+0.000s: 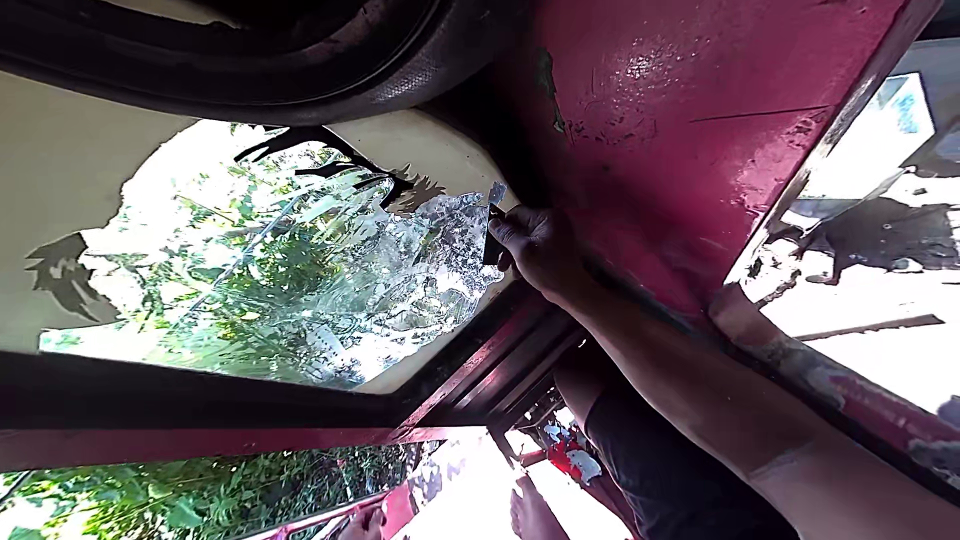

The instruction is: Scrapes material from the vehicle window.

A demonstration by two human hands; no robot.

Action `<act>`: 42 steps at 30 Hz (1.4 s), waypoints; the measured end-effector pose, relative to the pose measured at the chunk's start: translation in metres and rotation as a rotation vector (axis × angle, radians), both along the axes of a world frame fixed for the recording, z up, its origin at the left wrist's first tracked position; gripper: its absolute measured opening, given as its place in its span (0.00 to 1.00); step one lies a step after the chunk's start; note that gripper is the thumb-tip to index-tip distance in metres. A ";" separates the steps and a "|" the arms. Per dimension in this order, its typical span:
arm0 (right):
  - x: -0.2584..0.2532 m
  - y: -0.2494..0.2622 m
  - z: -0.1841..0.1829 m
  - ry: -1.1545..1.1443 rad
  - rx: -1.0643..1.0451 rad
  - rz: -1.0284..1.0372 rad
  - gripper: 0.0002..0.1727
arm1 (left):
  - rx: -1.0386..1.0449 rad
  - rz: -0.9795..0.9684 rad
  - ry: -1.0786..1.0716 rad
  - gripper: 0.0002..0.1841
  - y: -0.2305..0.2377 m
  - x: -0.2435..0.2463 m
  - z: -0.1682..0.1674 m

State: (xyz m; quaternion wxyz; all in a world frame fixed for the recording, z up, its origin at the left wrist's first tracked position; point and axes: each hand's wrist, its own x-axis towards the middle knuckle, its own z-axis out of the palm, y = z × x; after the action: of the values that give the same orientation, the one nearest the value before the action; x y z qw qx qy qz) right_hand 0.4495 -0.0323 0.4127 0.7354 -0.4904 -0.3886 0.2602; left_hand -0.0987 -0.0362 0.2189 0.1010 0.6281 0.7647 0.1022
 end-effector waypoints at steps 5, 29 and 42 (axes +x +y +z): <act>-0.013 -0.001 0.009 0.097 -0.027 -0.014 0.14 | 0.375 -0.034 -0.529 0.17 0.019 0.086 0.121; -0.036 0.008 0.032 0.312 -0.032 -0.140 0.17 | 0.876 -0.211 -1.451 0.31 0.057 0.207 0.245; -0.042 0.003 0.052 0.451 -0.153 -0.157 0.13 | 0.895 -0.179 -1.408 0.30 0.052 0.209 0.244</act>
State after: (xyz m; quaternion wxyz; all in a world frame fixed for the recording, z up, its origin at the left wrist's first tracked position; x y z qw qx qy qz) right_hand 0.4074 -0.0295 0.4650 0.7820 -0.5030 -0.1545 0.3339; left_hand 0.1106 0.0163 0.4629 0.3039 0.4568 0.3575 0.7558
